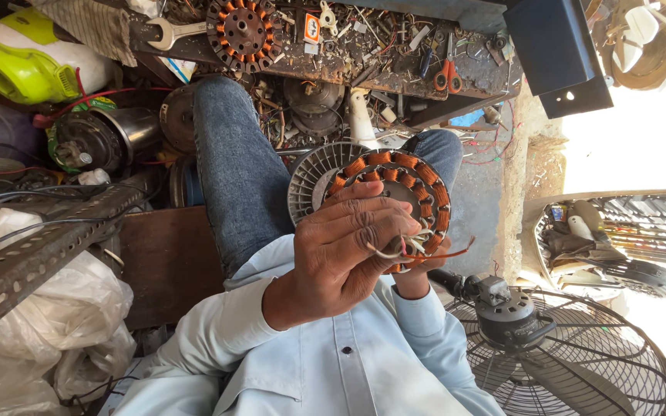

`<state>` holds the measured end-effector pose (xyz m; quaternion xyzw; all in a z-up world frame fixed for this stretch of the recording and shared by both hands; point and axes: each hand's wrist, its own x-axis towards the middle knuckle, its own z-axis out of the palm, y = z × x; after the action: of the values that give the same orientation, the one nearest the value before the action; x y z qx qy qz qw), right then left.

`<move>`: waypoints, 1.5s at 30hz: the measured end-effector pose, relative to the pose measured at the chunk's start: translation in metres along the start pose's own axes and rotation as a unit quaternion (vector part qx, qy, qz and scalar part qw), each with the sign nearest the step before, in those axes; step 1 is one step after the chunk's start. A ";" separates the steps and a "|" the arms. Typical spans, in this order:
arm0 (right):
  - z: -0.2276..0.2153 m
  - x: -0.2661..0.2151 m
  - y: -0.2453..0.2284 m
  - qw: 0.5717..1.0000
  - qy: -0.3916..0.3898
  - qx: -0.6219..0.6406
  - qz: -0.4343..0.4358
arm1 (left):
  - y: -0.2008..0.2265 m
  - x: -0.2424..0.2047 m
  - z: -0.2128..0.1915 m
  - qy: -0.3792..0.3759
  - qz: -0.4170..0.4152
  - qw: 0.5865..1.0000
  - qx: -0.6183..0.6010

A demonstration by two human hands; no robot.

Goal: The person repairs a motor stator by manipulating wires on its core, using scissors to trim them and a tool to guide them into place.

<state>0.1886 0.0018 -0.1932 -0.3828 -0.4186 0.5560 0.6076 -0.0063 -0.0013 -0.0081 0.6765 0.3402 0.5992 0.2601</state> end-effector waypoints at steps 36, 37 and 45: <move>-0.014 -0.018 0.011 0.843 -0.180 -0.482 -0.158 | -0.109 -0.115 0.026 0.101 -0.270 0.957 -0.005; -0.014 -0.018 0.010 0.843 -0.184 -0.482 -0.155 | -0.103 -0.120 0.026 0.104 -0.275 0.956 -0.004; -0.007 -0.015 0.010 0.849 -0.189 -0.457 -0.185 | -0.095 -0.137 0.029 -0.023 -0.241 0.967 0.076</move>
<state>0.1912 -0.0118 -0.2062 -0.4200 -0.7954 0.2412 0.3644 0.0009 -0.0453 -0.1709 0.6059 0.5320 0.4753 0.3521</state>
